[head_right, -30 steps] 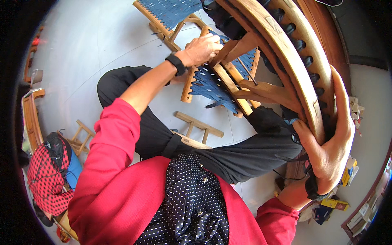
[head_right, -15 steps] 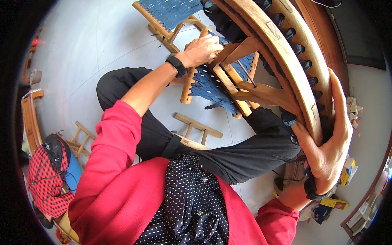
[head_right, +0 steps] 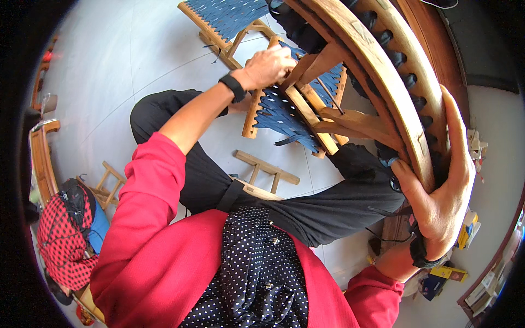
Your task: The person sits on the floor and uses a small tool to tighten or adjust parts of a wooden chair with blue woven seating. They repeatedly reposition the chair and work on different joints and edges throughout the clip.
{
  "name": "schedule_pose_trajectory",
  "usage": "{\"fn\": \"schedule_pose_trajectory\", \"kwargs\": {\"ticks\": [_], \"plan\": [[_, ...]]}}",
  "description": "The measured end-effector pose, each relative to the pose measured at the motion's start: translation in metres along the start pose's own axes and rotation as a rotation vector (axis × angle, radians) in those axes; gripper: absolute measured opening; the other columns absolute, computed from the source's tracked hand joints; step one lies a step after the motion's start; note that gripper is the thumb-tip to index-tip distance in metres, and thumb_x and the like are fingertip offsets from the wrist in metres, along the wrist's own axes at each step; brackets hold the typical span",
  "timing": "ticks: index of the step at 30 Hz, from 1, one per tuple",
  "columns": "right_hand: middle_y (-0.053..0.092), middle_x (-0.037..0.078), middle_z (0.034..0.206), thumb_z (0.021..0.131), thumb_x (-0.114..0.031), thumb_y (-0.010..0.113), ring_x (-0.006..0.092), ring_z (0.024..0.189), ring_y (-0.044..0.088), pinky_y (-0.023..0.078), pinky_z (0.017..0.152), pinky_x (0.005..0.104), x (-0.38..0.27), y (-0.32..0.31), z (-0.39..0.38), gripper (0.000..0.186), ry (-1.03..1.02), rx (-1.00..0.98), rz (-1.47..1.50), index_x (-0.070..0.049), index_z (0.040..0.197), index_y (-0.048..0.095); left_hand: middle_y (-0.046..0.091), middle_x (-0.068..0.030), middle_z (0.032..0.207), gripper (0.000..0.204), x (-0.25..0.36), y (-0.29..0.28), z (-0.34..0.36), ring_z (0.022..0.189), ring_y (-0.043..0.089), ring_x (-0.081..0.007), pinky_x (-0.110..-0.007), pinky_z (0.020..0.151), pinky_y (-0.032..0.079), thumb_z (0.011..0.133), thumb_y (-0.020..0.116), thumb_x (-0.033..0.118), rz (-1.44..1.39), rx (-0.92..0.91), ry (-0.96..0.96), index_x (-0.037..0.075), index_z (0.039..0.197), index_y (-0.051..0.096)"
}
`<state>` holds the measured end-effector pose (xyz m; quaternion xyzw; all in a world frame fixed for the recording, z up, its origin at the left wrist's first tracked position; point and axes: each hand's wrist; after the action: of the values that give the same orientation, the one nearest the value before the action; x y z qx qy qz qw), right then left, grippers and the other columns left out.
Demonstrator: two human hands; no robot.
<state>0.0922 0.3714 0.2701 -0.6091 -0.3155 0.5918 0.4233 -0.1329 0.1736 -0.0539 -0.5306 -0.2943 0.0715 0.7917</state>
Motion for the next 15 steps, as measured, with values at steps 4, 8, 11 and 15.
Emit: {"fn": "schedule_pose_trajectory", "kwargs": {"ticks": [4,8,11,15], "plan": [[0.063,0.021,0.129,0.065,-0.016,0.076,0.0327,0.112,0.067,0.052,0.100,0.0473,0.000,0.001,-0.001,0.093,0.001,0.039,-0.048,-0.014,0.153,0.044,0.063,-0.0081,0.103,0.016,-0.039,-0.026,0.010,0.103,0.063,-0.0310,-0.044,0.085,0.054,0.089,0.061,0.018,0.135,-0.004,-0.225,0.021,0.098,0.074],[0.063,0.019,0.128,0.067,-0.017,0.075,0.0329,0.113,0.066,0.051,0.101,0.0463,0.000,0.003,-0.003,0.092,-0.039,0.046,-0.036,-0.014,0.153,0.044,0.064,-0.0110,0.094,0.015,-0.040,-0.046,-0.002,0.097,0.064,-0.0329,-0.046,0.084,0.053,0.091,0.059,0.023,0.124,0.111,-0.280,0.020,0.095,0.074],[0.061,0.017,0.129,0.070,-0.019,0.074,0.0314,0.116,0.064,0.049,0.103,0.0430,0.001,0.003,-0.004,0.089,-0.015,0.028,-0.035,-0.014,0.154,0.043,0.062,-0.0096,0.099,0.023,-0.001,-0.021,-0.013,0.096,0.063,-0.0308,-0.043,0.076,0.057,0.092,0.056,0.012,0.069,0.219,-0.046,0.024,0.106,0.069],[0.061,0.018,0.130,0.070,-0.019,0.074,0.0314,0.115,0.065,0.049,0.103,0.0436,0.001,0.002,-0.004,0.089,-0.057,0.003,-0.044,-0.014,0.153,0.043,0.061,-0.0058,0.098,0.016,0.013,0.009,-0.021,0.097,0.063,-0.0275,-0.040,0.081,0.056,0.089,0.060,0.015,-0.005,0.180,-0.140,0.020,0.097,0.073]]}}
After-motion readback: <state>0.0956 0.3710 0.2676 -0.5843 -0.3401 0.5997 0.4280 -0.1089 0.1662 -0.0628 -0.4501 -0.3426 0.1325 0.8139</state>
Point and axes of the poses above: each hand's wrist, its own z-axis towards the middle knuckle, its own y-axis out of the palm, x = y × z
